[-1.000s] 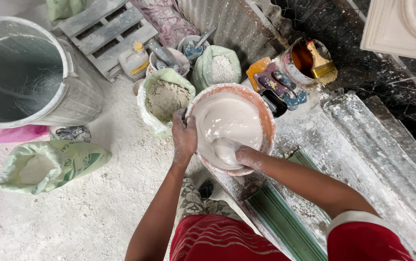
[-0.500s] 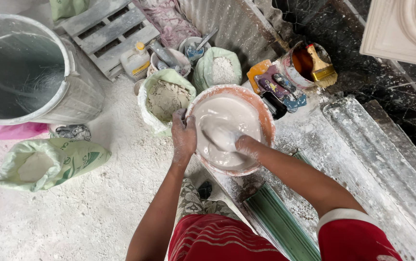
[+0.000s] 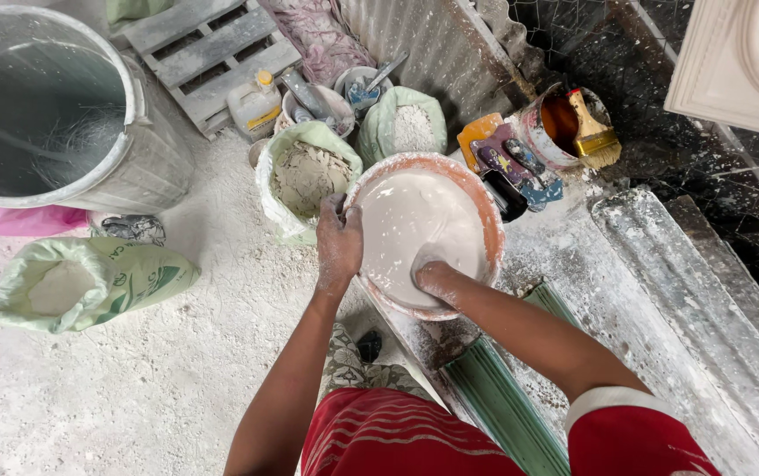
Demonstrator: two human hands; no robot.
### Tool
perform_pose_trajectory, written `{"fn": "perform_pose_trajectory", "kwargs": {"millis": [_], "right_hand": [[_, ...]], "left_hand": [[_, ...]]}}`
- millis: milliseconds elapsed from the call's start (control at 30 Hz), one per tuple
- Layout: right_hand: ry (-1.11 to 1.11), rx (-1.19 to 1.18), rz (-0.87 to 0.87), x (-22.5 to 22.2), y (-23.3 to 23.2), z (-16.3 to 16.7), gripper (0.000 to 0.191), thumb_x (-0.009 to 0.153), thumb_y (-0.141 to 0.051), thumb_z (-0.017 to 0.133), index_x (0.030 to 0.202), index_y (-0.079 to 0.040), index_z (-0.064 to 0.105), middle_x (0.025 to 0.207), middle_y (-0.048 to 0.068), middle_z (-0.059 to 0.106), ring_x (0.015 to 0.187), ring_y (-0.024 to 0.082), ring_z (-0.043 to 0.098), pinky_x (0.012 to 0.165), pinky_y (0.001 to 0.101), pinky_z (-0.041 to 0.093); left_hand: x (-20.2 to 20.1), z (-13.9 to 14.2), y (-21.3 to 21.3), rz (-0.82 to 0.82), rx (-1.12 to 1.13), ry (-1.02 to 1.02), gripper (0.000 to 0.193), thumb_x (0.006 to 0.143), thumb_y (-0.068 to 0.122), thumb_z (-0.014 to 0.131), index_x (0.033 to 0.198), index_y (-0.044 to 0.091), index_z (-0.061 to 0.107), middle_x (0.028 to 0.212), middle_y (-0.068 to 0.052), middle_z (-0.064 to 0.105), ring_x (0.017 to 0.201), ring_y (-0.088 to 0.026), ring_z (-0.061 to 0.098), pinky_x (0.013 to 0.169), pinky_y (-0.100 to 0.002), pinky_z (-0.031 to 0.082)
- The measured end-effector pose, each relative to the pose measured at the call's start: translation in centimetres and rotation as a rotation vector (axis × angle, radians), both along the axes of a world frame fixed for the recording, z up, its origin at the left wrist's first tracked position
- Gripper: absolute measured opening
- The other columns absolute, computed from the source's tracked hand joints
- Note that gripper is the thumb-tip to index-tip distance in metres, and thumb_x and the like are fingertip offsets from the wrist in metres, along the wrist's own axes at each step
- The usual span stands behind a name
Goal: The person pours gypsum casting powder from a plastic bag into a bowl of water, opens a new powder bag, and scoops additional powder into the bowl by hand. They then mix the powder and water into a slurry with their hand and spread the mixture by hand onto a long decorative molding board.
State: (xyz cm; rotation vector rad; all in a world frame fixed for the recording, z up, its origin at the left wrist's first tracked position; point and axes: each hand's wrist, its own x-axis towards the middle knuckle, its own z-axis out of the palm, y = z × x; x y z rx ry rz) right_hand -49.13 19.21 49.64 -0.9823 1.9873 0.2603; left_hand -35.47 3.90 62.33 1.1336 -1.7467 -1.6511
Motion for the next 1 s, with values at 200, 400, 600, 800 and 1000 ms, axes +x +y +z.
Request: {"fn": "perform_pose_trajectory", "kwargs": {"millis": [200,400,600,800,1000], "right_hand": [[-0.045,-0.112,-0.047,-0.1,-1.6,2.9,0.033,0.096,-0.013,0.056,0.126,0.0,0.06,0.115,0.02,0.07,0.098,0.028,0.073,0.087,0.0394,0.06],[-0.014,-0.206,-0.15,-1.3,-4.6,3.5,0.033,0.097,-0.016,0.057,0.127,-0.002,0.061,0.116,0.019,0.07,0.097,0.027,0.072,0.086,0.0387,0.06],[-0.028,-0.129,-0.082,0.4,-3.8,2.0,0.033,0.098,-0.018,0.057,0.127,-0.003,0.061,0.117,0.018,0.07,0.097,0.026,0.072,0.086,0.0379,0.06],[-0.097,-0.164,-0.071,1.5,-2.2,4.8,0.033,0.099,-0.02,0.058,0.127,-0.004,0.062,0.118,0.017,0.07,0.097,0.025,0.072,0.086,0.0372,0.06],[-0.078,-0.281,-0.209,0.9,-5.5,6.2,0.033,0.1,-0.023,0.058,0.127,-0.006,0.062,0.119,0.016,0.07,0.097,0.024,0.072,0.086,0.0364,0.06]], "left_hand": [[0.0,0.3,-0.2,-0.022,-0.062,-0.047,0.038,0.098,0.014,0.055,0.13,-0.007,0.052,0.119,-0.026,0.066,0.111,-0.034,0.066,0.1,-0.045,0.049],[-0.3,0.3,-0.1,-0.016,-0.067,-0.061,0.037,0.097,0.015,0.056,0.127,-0.006,0.054,0.115,-0.025,0.067,0.105,-0.034,0.067,0.097,-0.045,0.051],[-0.2,-0.1,-0.2,-0.002,-0.096,-0.042,0.04,0.096,0.015,0.057,0.129,-0.009,0.053,0.118,-0.026,0.065,0.109,-0.035,0.067,0.099,-0.044,0.051],[-0.2,0.0,-0.1,-0.002,-0.085,-0.04,0.04,0.096,0.014,0.056,0.13,-0.008,0.054,0.119,-0.027,0.066,0.111,-0.035,0.066,0.101,-0.045,0.049],[-0.2,0.2,0.0,0.001,-0.088,-0.036,0.039,0.096,0.013,0.057,0.129,-0.008,0.054,0.119,-0.027,0.066,0.111,-0.036,0.066,0.101,-0.045,0.049]]}}
